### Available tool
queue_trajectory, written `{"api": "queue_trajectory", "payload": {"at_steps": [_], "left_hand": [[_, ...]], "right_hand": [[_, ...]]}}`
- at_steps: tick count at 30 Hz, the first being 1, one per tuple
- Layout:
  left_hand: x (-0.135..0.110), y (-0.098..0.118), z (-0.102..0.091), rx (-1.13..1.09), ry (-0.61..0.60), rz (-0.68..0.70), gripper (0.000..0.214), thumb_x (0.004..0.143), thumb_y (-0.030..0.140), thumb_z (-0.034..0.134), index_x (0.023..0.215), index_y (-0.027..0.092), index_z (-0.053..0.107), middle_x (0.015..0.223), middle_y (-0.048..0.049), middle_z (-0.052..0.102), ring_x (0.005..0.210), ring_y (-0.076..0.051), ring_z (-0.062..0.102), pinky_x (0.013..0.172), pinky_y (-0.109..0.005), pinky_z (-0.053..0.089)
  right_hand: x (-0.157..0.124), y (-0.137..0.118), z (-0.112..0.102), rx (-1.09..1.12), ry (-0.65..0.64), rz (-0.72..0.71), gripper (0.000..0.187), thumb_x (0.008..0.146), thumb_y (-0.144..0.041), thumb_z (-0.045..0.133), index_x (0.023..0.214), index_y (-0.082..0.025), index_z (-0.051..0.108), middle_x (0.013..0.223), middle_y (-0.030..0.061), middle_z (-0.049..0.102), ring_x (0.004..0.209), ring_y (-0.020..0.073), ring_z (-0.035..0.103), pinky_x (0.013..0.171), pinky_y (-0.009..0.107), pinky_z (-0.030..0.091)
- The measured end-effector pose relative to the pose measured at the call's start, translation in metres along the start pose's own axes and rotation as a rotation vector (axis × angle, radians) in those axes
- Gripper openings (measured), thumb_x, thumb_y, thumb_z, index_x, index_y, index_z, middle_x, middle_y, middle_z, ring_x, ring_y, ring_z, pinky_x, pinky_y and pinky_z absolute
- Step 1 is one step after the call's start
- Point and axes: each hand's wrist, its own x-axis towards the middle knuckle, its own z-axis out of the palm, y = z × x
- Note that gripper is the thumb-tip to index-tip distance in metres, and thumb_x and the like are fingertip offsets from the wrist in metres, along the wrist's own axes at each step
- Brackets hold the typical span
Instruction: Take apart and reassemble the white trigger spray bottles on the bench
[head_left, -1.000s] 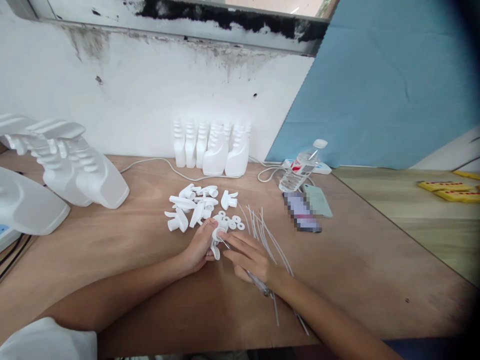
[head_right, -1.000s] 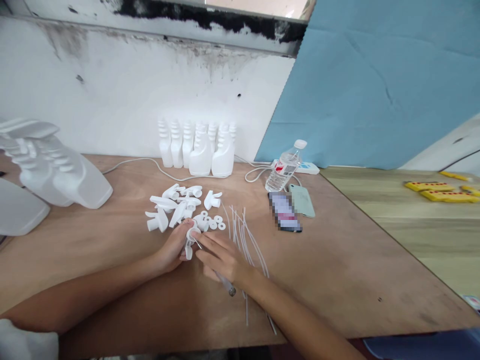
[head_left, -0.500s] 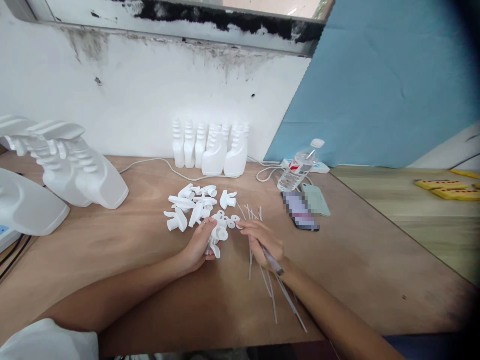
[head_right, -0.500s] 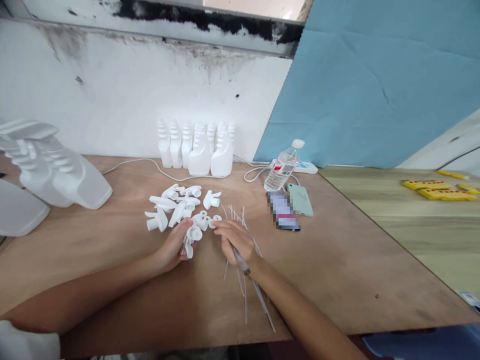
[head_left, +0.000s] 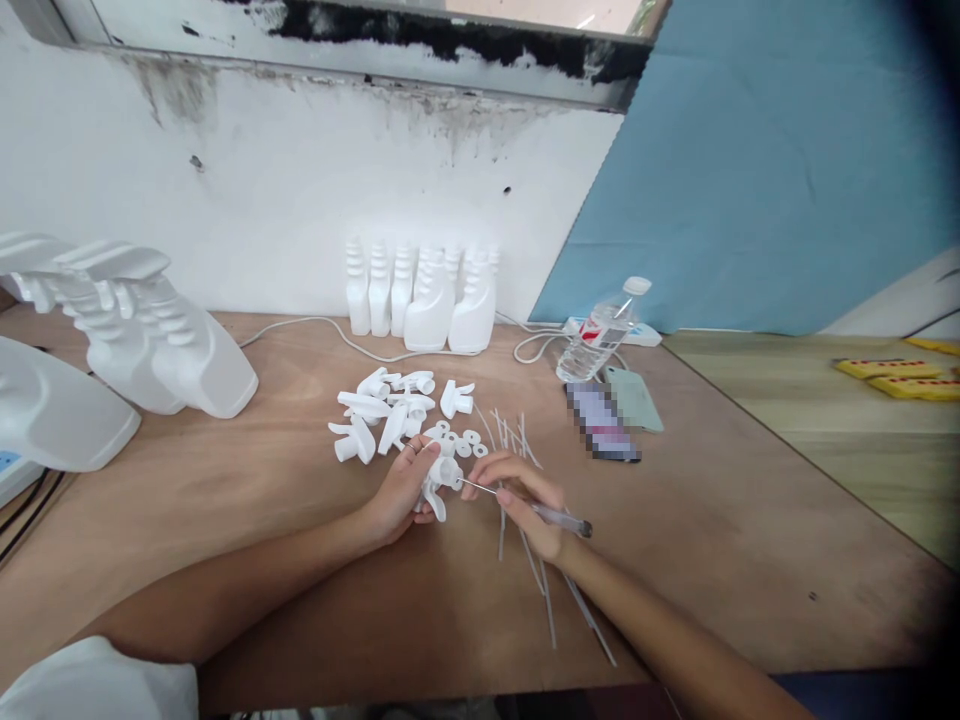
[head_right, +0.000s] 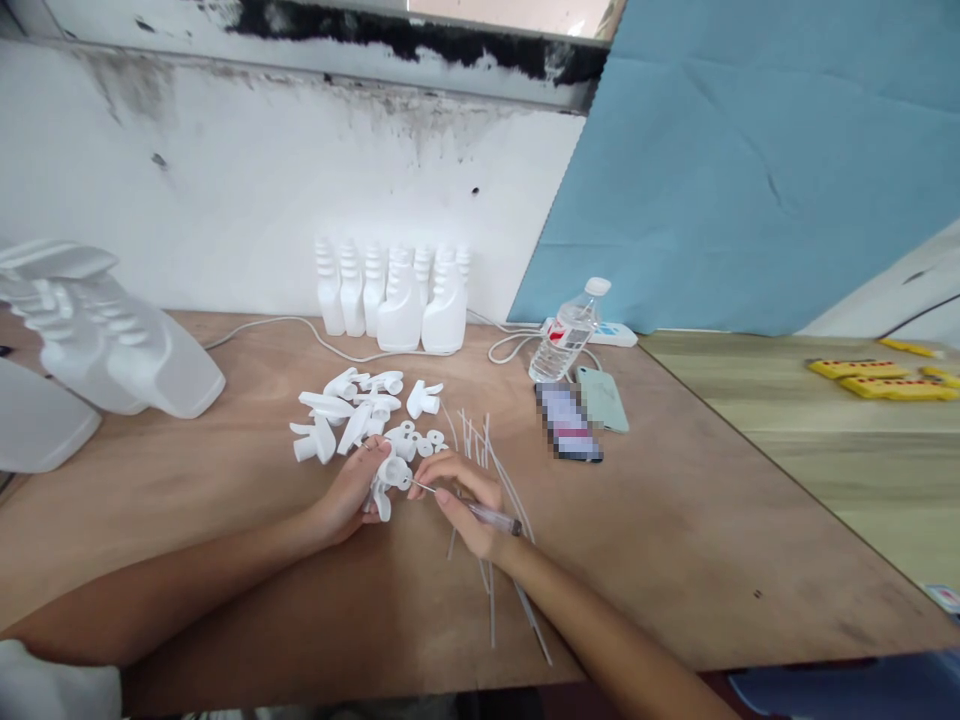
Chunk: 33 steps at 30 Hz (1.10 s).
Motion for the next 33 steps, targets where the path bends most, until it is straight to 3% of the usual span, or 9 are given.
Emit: {"api": "queue_trajectory", "payload": {"at_steps": [7, 11, 17, 21, 26, 29, 33], "left_hand": [[0.001, -0.001, -0.001, -0.001, -0.005, 0.018, 0.04, 0.082, 0.059, 0.054, 0.088, 0.024, 0.035, 0.048, 0.0084, 0.047, 0.029, -0.006, 0.03, 0.027, -0.012, 0.02], [0.0, 0.0, 0.0, -0.014, 0.002, 0.032, 0.04, 0.081, 0.058, 0.055, 0.087, 0.024, 0.035, 0.049, 0.0083, 0.048, 0.029, -0.006, 0.031, 0.027, -0.012, 0.021], [0.0, 0.0, -0.001, -0.036, 0.027, 0.066, 0.04, 0.08, 0.056, 0.058, 0.088, 0.024, 0.035, 0.055, 0.0083, 0.05, 0.029, -0.006, 0.034, 0.026, -0.012, 0.023], [-0.001, -0.001, -0.005, 0.037, 0.007, 0.148, 0.038, 0.083, 0.056, 0.054, 0.088, 0.024, 0.034, 0.059, 0.0075, 0.053, 0.029, -0.006, 0.036, 0.025, -0.014, 0.024], [-0.008, 0.0, -0.013, 0.315, 0.005, 0.346, 0.03, 0.086, 0.049, 0.053, 0.089, 0.021, 0.041, 0.068, 0.0052, 0.052, 0.041, -0.004, 0.039, 0.036, -0.016, 0.032], [-0.013, 0.003, -0.019, 0.648, -0.005, 0.546, 0.023, 0.085, 0.04, 0.057, 0.087, 0.018, 0.05, 0.07, 0.0029, 0.052, 0.054, -0.006, 0.045, 0.049, -0.018, 0.036], [-0.018, 0.005, -0.022, 1.043, -0.101, 0.723, 0.017, 0.083, 0.034, 0.058, 0.088, 0.017, 0.056, 0.071, 0.0007, 0.058, 0.055, -0.009, 0.048, 0.055, -0.021, 0.038]], "right_hand": [[0.005, 0.004, 0.003, -0.007, 0.095, 0.182, 0.021, 0.093, -0.031, 0.051, 0.109, -0.021, 0.058, 0.114, 0.0106, 0.06, 0.1, 0.0195, 0.063, 0.084, 0.035, 0.054], [0.003, 0.011, -0.004, -0.071, 0.153, 0.329, 0.019, 0.091, -0.032, 0.054, 0.101, -0.02, 0.066, 0.099, 0.0069, 0.071, 0.096, 0.0201, 0.066, 0.086, 0.034, 0.053], [0.008, 0.015, -0.009, 0.111, 0.303, 0.304, 0.019, 0.09, -0.031, 0.053, 0.09, -0.021, 0.068, 0.097, 0.0056, 0.073, 0.085, 0.0228, 0.07, 0.077, 0.037, 0.056], [0.013, 0.018, -0.014, 0.068, 0.403, 0.331, 0.019, 0.089, -0.034, 0.054, 0.087, -0.022, 0.069, 0.101, 0.0054, 0.073, 0.089, 0.0246, 0.07, 0.078, 0.038, 0.055], [0.015, 0.023, -0.019, -0.125, 0.405, 0.339, 0.025, 0.092, -0.04, 0.05, 0.093, -0.024, 0.07, 0.116, 0.0048, 0.068, 0.114, 0.025, 0.06, 0.105, 0.043, 0.04], [0.016, 0.022, -0.019, -0.144, 0.367, 0.327, 0.03, 0.094, -0.042, 0.046, 0.1, -0.025, 0.07, 0.122, 0.0046, 0.065, 0.121, 0.0242, 0.056, 0.109, 0.042, 0.035], [0.014, 0.024, -0.019, -0.133, 0.322, 0.328, 0.035, 0.095, -0.046, 0.043, 0.111, -0.025, 0.067, 0.128, 0.0042, 0.062, 0.125, 0.0231, 0.051, 0.111, 0.042, 0.034]]}}
